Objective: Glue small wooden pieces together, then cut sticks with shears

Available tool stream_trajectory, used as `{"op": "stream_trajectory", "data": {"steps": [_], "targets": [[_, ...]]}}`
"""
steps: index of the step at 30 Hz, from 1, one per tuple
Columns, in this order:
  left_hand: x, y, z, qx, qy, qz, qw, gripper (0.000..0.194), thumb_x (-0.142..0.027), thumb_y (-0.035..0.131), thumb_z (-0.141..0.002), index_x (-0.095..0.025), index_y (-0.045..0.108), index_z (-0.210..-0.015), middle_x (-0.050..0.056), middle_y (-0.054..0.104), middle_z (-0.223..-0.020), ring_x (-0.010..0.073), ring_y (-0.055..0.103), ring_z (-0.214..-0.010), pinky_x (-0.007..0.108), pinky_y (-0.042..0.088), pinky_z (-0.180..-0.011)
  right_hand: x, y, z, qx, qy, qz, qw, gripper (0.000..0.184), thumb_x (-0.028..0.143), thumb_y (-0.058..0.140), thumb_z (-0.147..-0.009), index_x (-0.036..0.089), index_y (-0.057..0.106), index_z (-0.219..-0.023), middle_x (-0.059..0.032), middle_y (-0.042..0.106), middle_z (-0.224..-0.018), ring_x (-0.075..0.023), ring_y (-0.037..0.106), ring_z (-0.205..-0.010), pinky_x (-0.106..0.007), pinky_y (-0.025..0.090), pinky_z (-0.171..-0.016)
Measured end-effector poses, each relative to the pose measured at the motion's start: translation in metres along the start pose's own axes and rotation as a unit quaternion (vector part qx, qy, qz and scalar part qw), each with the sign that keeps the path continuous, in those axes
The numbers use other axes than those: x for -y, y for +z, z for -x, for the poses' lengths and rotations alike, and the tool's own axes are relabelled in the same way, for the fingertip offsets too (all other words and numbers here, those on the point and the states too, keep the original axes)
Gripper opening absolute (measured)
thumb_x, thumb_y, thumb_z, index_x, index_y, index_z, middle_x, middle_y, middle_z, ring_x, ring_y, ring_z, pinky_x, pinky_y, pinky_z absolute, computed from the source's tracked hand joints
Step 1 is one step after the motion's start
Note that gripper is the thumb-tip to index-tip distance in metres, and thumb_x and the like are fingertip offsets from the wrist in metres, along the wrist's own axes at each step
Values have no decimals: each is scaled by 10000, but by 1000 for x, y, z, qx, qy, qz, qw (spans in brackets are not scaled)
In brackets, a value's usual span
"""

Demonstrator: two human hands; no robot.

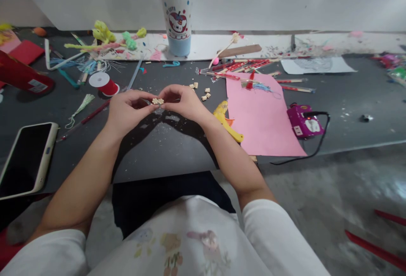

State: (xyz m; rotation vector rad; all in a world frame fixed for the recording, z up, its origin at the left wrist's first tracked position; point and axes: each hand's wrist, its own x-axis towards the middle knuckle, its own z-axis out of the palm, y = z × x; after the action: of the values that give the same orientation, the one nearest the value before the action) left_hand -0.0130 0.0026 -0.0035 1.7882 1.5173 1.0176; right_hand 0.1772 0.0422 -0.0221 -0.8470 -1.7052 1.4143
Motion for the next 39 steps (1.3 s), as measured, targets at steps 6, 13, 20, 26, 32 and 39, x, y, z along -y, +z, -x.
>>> {"op": "stream_trajectory", "data": {"steps": [6,13,20,26,32,39], "targets": [[1,1,1,0,-2,-24,1000,208,-316,728,-770,-257,795,-957,24,775,-908,150,653,-750,252,503,-712,-4,2,-1,-5,-12,19,1000,246,300,780,-686,171,651,-851,-19,682,-841,-132,625,-805,-298,511,-801],[7,0,1,31,21,-63,997,256,-266,684,-789,-263,790,-1022,21,780,-989,175,684,-867,268,511,-802,-4,3,-1,-24,-13,130,991,170,240,747,-682,169,652,-803,12,609,-724,-100,497,-647,-258,402,-615],[14,1,-3,49,64,-105,991,231,-299,688,-794,-272,797,-996,28,738,-921,160,605,-778,274,449,-703,-4,3,1,-12,-10,157,988,181,276,741,-704,161,640,-801,5,604,-710,-107,505,-650,-263,389,-614],[16,2,-5,62,54,-109,991,233,-291,708,-789,-272,793,-1005,25,671,-877,142,539,-723,280,412,-686,-5,4,2,-13,-3,192,981,157,255,739,-711,156,649,-793,-8,636,-722,-115,534,-659,-270,394,-636],[16,2,-5,89,58,-138,985,240,-296,687,-798,-244,790,-1009,35,659,-905,132,522,-702,281,401,-673,-5,6,2,-6,0,243,970,134,237,753,-713,150,666,-766,-13,649,-708,-121,548,-658,-267,378,-641],[18,2,-4,122,67,-140,980,270,-315,638,-806,-227,772,-1023,43,700,-957,131,550,-687,286,414,-674,-2,7,4,-4,5,271,963,132,225,764,-719,144,677,-778,-19,661,-709,-129,566,-669,-268,374,-644]]}}
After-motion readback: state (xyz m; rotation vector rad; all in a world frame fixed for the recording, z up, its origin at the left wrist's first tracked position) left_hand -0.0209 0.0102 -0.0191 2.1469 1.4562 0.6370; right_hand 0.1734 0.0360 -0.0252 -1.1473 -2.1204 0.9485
